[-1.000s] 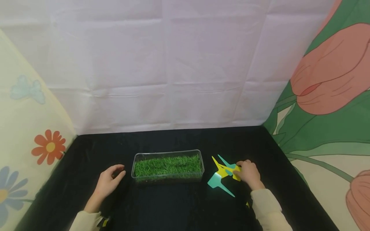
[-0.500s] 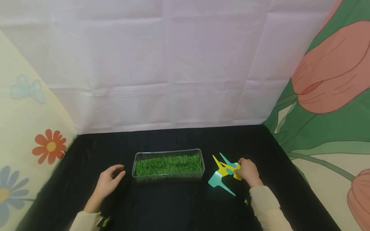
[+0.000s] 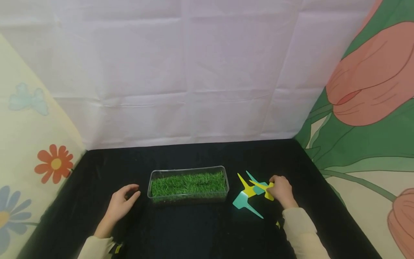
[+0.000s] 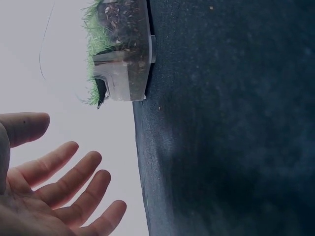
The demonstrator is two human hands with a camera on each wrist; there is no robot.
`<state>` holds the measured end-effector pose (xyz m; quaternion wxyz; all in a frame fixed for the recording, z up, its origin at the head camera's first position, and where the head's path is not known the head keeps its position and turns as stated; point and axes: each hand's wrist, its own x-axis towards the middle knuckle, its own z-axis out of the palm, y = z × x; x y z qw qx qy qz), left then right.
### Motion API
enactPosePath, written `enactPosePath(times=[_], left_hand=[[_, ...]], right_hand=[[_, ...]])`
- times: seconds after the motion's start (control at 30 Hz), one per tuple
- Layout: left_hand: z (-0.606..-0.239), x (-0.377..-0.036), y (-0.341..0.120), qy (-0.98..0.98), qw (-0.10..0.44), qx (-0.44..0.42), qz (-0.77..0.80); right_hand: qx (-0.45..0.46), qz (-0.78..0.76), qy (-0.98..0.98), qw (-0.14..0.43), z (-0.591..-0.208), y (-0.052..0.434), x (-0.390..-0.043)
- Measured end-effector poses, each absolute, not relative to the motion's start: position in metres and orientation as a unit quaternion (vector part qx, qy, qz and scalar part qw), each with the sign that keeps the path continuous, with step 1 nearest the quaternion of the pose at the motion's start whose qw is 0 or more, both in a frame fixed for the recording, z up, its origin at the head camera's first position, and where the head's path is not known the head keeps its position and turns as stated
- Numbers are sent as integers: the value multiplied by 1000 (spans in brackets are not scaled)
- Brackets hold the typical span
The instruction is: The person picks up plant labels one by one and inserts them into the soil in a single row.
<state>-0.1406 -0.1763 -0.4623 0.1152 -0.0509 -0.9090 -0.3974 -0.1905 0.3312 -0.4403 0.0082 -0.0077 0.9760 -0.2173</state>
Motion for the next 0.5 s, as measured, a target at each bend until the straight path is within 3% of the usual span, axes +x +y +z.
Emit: enactPosePath(times=[0.5], left_hand=[[-460,-141,-178,-910,107,-50,-398]], right_hand=[[-7,-261,965,-41,-441,335,-185]])
